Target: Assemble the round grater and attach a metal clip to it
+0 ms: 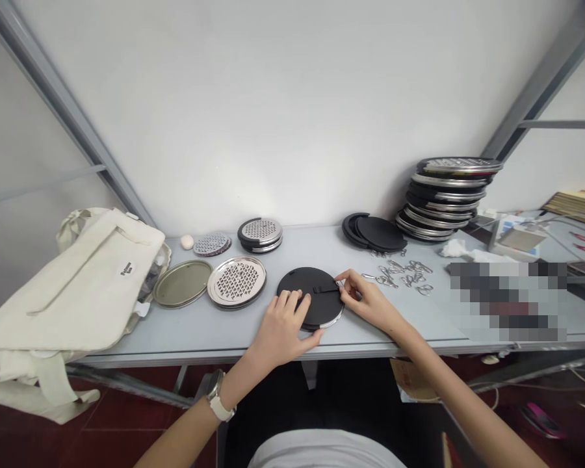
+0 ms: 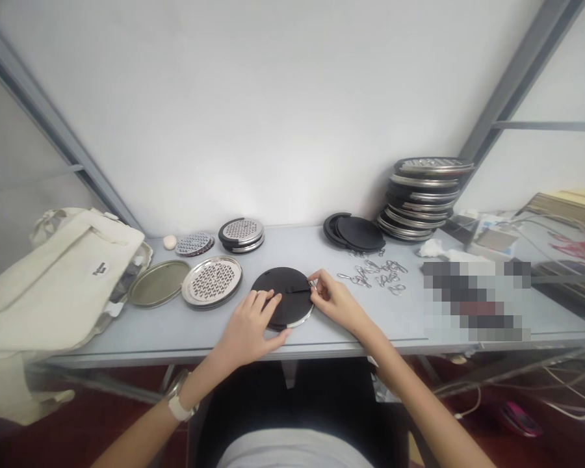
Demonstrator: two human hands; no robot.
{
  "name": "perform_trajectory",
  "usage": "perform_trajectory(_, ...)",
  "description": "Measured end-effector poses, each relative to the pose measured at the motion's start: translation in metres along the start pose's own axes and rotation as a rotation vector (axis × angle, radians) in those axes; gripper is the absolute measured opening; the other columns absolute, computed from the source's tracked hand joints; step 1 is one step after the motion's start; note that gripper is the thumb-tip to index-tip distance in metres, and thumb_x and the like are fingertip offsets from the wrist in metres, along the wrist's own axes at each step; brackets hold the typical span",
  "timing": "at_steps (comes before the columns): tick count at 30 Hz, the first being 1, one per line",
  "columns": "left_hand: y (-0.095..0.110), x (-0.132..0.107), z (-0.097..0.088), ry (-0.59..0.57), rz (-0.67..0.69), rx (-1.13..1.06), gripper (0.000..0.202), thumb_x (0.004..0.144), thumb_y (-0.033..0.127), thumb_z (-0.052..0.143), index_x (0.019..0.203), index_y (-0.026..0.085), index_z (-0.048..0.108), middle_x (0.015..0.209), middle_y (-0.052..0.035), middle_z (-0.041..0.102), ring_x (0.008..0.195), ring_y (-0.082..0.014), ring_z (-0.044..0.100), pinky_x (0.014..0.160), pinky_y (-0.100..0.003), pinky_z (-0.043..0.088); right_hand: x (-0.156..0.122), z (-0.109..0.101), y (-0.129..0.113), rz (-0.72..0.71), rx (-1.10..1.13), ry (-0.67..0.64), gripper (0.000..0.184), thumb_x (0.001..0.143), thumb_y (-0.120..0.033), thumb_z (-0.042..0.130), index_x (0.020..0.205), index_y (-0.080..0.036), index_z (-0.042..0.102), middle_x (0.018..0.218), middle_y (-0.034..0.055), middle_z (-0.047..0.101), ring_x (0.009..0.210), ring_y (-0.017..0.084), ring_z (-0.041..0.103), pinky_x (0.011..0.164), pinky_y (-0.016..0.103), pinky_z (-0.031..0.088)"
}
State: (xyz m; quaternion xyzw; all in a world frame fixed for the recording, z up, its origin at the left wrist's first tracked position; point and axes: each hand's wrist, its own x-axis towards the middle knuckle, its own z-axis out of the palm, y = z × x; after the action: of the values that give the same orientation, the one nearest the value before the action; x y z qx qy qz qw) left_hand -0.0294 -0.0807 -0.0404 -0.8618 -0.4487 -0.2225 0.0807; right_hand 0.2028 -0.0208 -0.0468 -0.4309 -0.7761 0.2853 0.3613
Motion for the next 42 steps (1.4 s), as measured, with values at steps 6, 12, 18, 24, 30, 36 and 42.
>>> perform_trajectory(6,0.0001,-0.0004,0.0006,0.004,0.001,0.004,0.055,0.086,0.047,0.053,0.128,0.011,0.052,0.117,-0.0144,0.056,0.106,-0.0303,0.049,0.090,-0.045,0.045,-0.0006,0.0003,0.0015,-0.005,0.003,0.002,0.018,0.089,-0.024,0.047,0.107,-0.022,0.049,0.068,-0.0050,0.046,0.060,0.014,0.048,0.060,0.027,0.040)
perform_trajectory(12,-0.0002,0.0002,0.0005,0.001,0.004,0.004,0.055,0.086,0.046,0.053,0.128,0.011,0.052,0.118,-0.0145,0.056,0.106,-0.0309,0.049,0.091,-0.046,0.045,-0.0005,0.0003,0.0039,-0.020,0.005,0.000,0.017,0.091,-0.024,0.045,0.107,-0.022,0.048,0.068,-0.0051,0.046,0.060,0.014,0.048,0.060,0.027,0.040)
perform_trajectory(18,-0.0004,-0.0003,0.0002,-0.003,0.005,-0.004,0.055,0.086,0.047,0.052,0.128,0.011,0.051,0.117,-0.0149,0.056,0.106,-0.0310,0.049,0.089,-0.046,0.045,-0.0006,0.0005,0.0037,-0.019,0.020,-0.005,0.017,0.091,-0.024,0.046,0.108,-0.022,0.048,0.067,-0.0051,0.046,0.060,0.014,0.048,0.060,0.027,0.040)
perform_trajectory(24,-0.0008,0.0002,0.0003,0.001,0.009,-0.003,0.055,0.086,0.047,0.052,0.128,0.010,0.051,0.117,-0.0150,0.055,0.106,-0.0307,0.049,0.090,-0.046,0.045,0.0001,0.0008,0.0036,-0.016,0.028,-0.003,0.017,0.091,-0.025,0.046,0.108,-0.022,0.048,0.067,-0.0048,0.047,0.060,0.015,0.046,0.060,0.027,0.040)
perform_trajectory(30,-0.0003,0.0002,0.0000,-0.004,0.005,-0.005,0.056,0.086,0.047,0.053,0.128,0.011,0.051,0.118,-0.0149,0.056,0.106,-0.0307,0.049,0.090,-0.046,0.045,0.0005,0.0001,0.0025,-0.014,0.026,-0.006,0.018,0.091,-0.025,0.045,0.108,-0.022,0.048,0.067,-0.0050,0.047,0.059,0.014,0.046,0.060,0.027,0.040)
perform_trajectory(36,0.0000,-0.0005,0.0006,0.005,0.005,-0.007,0.055,0.086,0.047,0.052,0.129,0.012,0.051,0.118,-0.0153,0.055,0.107,-0.0310,0.049,0.089,-0.046,0.045,0.0002,-0.0002,0.0021,-0.015,0.021,-0.003,0.018,0.091,-0.025,0.045,0.108,-0.022,0.048,0.068,-0.0042,0.047,0.060,0.015,0.047,0.061,0.028,0.041)
perform_trajectory(42,0.0006,0.0000,-0.0002,0.014,0.001,-0.007,0.053,0.086,0.046,0.053,0.128,0.014,0.051,0.118,-0.0144,0.056,0.107,-0.0312,0.050,0.088,-0.045,0.045,0.0003,0.0004,0.0017,-0.017,0.015,0.001,0.019,0.090,-0.026,0.046,0.109,-0.022,0.048,0.067,-0.0040,0.048,0.059,0.015,0.047,0.059,0.028,0.041)
